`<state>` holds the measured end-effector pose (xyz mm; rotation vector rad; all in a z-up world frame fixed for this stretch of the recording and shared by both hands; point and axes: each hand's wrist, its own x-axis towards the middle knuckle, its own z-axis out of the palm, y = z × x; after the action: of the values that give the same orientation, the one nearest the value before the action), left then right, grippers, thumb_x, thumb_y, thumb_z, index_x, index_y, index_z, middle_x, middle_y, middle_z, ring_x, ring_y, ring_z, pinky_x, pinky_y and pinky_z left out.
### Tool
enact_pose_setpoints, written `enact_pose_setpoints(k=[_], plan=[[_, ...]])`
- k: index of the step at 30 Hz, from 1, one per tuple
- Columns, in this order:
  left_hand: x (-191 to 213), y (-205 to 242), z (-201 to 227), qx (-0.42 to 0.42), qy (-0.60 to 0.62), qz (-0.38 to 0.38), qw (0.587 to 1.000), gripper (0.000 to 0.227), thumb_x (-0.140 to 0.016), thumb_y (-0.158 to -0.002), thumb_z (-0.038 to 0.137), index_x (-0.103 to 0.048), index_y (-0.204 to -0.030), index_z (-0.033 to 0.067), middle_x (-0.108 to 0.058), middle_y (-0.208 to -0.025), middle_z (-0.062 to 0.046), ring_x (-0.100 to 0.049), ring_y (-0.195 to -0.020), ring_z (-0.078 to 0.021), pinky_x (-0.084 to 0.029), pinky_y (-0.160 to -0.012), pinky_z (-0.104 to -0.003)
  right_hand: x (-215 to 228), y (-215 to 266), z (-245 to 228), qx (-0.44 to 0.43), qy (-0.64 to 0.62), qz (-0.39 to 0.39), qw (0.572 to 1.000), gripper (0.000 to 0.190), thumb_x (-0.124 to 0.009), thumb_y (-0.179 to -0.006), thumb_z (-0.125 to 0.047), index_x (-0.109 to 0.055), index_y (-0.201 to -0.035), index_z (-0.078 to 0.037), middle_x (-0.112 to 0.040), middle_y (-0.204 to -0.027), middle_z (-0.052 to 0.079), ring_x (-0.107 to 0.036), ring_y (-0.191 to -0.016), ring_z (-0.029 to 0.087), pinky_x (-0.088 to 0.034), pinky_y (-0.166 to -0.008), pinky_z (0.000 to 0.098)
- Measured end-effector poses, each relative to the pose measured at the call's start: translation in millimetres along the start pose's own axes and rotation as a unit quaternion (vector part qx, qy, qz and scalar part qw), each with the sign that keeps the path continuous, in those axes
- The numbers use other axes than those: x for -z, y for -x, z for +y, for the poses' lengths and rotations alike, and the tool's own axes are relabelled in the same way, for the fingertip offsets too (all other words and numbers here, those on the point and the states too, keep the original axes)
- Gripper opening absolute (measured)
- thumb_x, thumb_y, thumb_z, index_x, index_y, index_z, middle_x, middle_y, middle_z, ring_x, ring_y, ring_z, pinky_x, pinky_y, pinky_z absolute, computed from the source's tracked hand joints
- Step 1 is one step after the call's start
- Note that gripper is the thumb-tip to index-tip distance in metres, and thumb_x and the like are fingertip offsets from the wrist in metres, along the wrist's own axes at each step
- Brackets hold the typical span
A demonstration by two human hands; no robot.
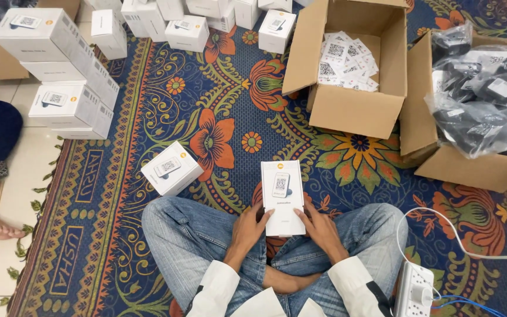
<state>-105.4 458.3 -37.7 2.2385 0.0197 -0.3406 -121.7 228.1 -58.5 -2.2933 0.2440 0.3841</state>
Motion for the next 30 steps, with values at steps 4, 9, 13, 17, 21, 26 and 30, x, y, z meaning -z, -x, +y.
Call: enact_pose_setpoints(k=[4, 9, 13, 17, 21, 26, 30], plan=[[-4, -1, -6, 0.011, 0.007, 0.001, 1.0, 0.057, -0.061, -0.093, 0.049, -0.065, -0.132, 0.0079, -0.074, -0.11, -0.021, -0.074, -0.097, -0.0355, -0.059, -0.08, -0.045, 3, 0, -4, -0.027, 0.053, -0.006, 0.998, 0.069, -0.051, -0.094, -0.057, -0.046, -0.154, -0.023, -0.079, -0.108, 0.018, -0.078, -0.099, 0.032, -0.06, -0.085, 0.0417], [-12, -3, -17, 0.004, 0.015, 0.019, 1.0, 0.058, -0.062, -0.094, 0.049, -0.066, -0.132, 0.0041, -0.072, -0.119, -0.021, -0.073, -0.102, -0.035, -0.058, -0.083, -0.044, -2, -6, 10, -0.006, -0.028, 0.009, 1.0, 0.077, -0.06, -0.089, -0.054, -0.039, -0.156, -0.023, -0.073, -0.125, 0.016, -0.075, -0.108, 0.031, -0.061, -0.089, 0.0429], [-23, -12, -35, 0.0, 0.045, 0.011, 0.999, 0.062, -0.066, -0.091, 0.049, -0.064, -0.133, 0.0034, -0.073, -0.119, -0.021, -0.073, -0.104, -0.0328, -0.059, -0.085, -0.042, -5, -11, 23, 0.027, -0.075, -0.002, 0.997, 0.081, -0.068, -0.087, -0.049, -0.04, -0.157, -0.018, -0.07, -0.13, 0.02, -0.072, -0.114, 0.033, -0.058, -0.094, 0.0459], [-25, -14, -39, 0.02, 0.078, -0.02, 0.997, 0.072, -0.07, -0.089, 0.049, -0.054, -0.142, 0.0032, -0.071, -0.123, -0.02, -0.073, -0.107, -0.0305, -0.059, -0.087, -0.041, -8, -14, 27, 0.034, -0.047, -0.035, 0.998, 0.097, -0.082, -0.075, -0.047, -0.037, -0.155, -0.017, -0.067, -0.132, 0.021, -0.068, -0.12, 0.034, -0.055, -0.097, 0.0492], [-20, -13, -31, 0.054, 0.079, -0.043, 0.994, 0.077, -0.069, -0.089, 0.047, -0.047, -0.15, 0.0057, -0.064, -0.134, -0.02, -0.071, -0.113, -0.0301, -0.058, -0.092, -0.04, -5, -10, 18, -0.009, 0.002, -0.035, 0.999, 0.095, -0.081, -0.075, -0.05, -0.04, -0.155, -0.018, -0.055, -0.148, 0.019, -0.065, -0.128, 0.031, -0.055, -0.104, 0.0488], [-33, -32, -57, -0.114, 0.077, 0.001, 0.99, 0.094, -0.082, -0.082, 0.031, -0.032, -0.158, 0.0077, -0.046, -0.152, -0.023, -0.056, -0.131, -0.0387, -0.052, -0.102, -0.045, 3, -15, 9, 0.14, -0.013, 0.011, 0.99, 0.107, -0.086, -0.076, -0.035, -0.024, -0.161, -0.018, -0.036, -0.161, 0.019, -0.039, -0.147, 0.037, -0.04, -0.114, 0.0507], [5, -40, -7, -0.163, -0.003, -0.057, 0.985, 0.135, -0.099, -0.064, 0.019, -0.005, -0.161, 0.0231, -0.023, -0.162, -0.024, -0.043, -0.136, -0.0469, -0.045, -0.104, -0.051, 27, -21, -33, 0.175, -0.001, -0.047, 0.983, 0.132, -0.096, -0.06, -0.018, -0.009, -0.16, -0.024, -0.028, -0.162, 0.016, -0.033, -0.147, 0.038, -0.036, -0.114, 0.0491]])
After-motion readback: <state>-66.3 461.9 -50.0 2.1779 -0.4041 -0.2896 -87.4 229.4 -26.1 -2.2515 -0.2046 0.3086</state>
